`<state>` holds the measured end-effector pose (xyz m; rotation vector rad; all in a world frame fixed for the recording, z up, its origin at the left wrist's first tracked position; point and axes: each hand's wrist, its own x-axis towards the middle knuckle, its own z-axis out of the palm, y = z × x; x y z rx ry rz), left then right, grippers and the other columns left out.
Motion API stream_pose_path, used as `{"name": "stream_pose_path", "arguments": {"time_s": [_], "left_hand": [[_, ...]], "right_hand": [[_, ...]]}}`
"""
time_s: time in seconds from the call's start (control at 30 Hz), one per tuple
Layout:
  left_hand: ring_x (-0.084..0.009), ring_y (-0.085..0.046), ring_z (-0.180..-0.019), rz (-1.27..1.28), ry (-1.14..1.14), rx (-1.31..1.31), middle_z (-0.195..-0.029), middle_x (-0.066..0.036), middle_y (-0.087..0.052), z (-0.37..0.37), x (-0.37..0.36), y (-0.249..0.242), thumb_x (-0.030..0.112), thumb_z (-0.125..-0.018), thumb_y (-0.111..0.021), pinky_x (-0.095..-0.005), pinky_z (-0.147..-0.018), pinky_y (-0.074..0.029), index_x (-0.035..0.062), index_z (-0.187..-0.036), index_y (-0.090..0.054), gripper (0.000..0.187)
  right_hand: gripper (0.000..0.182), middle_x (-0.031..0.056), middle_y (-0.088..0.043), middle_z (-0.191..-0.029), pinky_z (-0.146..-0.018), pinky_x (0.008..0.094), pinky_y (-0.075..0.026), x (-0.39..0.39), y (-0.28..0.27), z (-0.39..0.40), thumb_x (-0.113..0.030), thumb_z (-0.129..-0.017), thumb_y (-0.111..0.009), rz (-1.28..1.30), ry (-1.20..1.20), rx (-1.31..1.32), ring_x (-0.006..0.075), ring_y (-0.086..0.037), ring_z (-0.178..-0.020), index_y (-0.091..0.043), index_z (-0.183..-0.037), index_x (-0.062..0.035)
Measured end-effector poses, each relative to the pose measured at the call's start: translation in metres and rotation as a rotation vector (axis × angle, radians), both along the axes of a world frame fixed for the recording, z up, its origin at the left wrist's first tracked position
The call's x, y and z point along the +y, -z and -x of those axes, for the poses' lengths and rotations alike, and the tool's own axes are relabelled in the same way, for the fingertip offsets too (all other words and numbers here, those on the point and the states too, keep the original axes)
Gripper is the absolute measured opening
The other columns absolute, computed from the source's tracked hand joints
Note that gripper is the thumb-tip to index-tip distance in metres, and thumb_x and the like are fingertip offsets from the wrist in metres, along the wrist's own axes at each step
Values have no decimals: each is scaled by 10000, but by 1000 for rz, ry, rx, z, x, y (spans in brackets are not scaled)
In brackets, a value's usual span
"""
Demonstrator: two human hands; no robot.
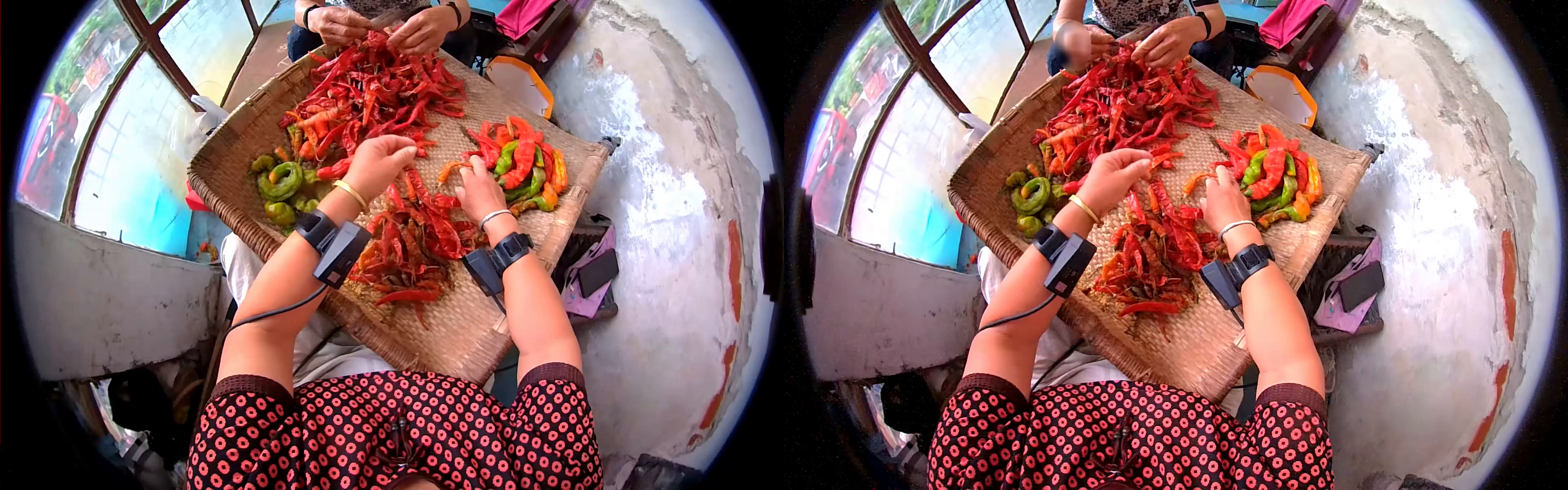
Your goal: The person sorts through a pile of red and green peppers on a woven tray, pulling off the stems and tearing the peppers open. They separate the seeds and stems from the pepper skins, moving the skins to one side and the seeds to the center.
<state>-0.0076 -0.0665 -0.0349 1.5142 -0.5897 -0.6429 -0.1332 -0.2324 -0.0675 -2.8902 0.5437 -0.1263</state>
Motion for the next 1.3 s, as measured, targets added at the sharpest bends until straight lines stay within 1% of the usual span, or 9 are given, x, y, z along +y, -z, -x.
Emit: {"name": "stream_pose_path", "arguments": {"time_s": [0.1, 0.3, 0.4, 0.57, 0.7, 0.9, 0.97, 1.13, 1.3], "left_hand": [[-97, -542, -605, -113, 50, -291, -728, -57, -608, -1, -1, 13, 168, -794, -590, -253, -573, -455, -10, -932, -603, 225], [-122, -566, -667, -267, 148, -353, -759, -77, -616, 12, 3, 2, 139, -763, -603, -258, -625, -461, -2, -940, -603, 226], [-173, -575, -756, -126, 186, -778, -918, -88, -587, 13, 4, 6, 89, -692, -658, -274, -663, -464, 55, -1038, -575, 357], [-275, -572, -837, 16, 236, -930, -937, -116, -591, 14, 0, 9, 124, -653, -657, -339, -727, -467, 88, -1021, -578, 378], [-274, -586, -770, -59, 345, -809, -842, -107, -613, 13, 2, 6, 148, -684, -634, -346, -674, -464, 105, -1006, -578, 330], [-202, -591, -664, -255, 387, -766, -783, -120, -608, 9, 7, -7, 119, -731, -630, -287, -615, -465, 39, -898, -612, 186], [-157, -567, -597, -153, 183, -657, -709, -96, -599, 2, 9, -7, 101, -748, -610, -266, -586, -456, 21, -834, -616, 118], [-76, -498, -522, 262, -393, -36, -677, -22, -577, -22, 15, -20, 187, -821, -547, -201, -444, -378, 47, -776, -587, 152], [-65, -434, -497, 654, -772, 581, -719, -21, -552, -36, 30, -29, 251, -862, -499, -194, -413, -329, 89, -841, -485, 164]], "right_hand": [[300, 134, -410, -1161, -829, 385, -416, -8, 6, -1, -136, -755, -571, 10, -65, 9, 318, -472, -1005, -492, -1021, -22], [277, 126, -470, -1084, -825, 367, -411, 5, -3, 3, -144, -759, -560, -187, -77, -41, 302, -477, -997, -529, -1004, -18], [242, 123, -518, -1027, -812, 354, -415, 22, -12, 9, -144, -758, -554, -226, -134, -131, 299, -508, -949, -567, -963, -15], [164, 119, -560, -919, -762, 324, -434, 38, -38, 15, -92, -764, -539, -441, -395, -313, 285, -544, -853, -592, -885, 6], [147, 82, -577, -877, -749, 277, -431, 32, -42, 16, -57, -797, -508, -759, -324, -339, 180, -562, -837, -590, -892, 20], [148, 115, -577, -900, -704, 284, -456, 28, -35, 8, -77, -782, -542, -907, -236, -476, 217, -575, -795, -596, -906, -17], [172, 133, -543, -987, -723, 303, -458, 18, -31, 5, -107, -773, -556, -419, -136, -556, 257, -568, -814, -596, -916, -20], [442, 167, -334, -1251, -872, 400, -392, -9, 5, -3, -197, -745, -581, -314, 45, -157, 353, -460, -1039, -461, -1142, -46], [412, 157, -359, -1238, -874, 386, -389, -12, 10, -5, -187, -765, -549, -270, 29, -134, 332, -465, -1038, -463, -1142, -43]]}}
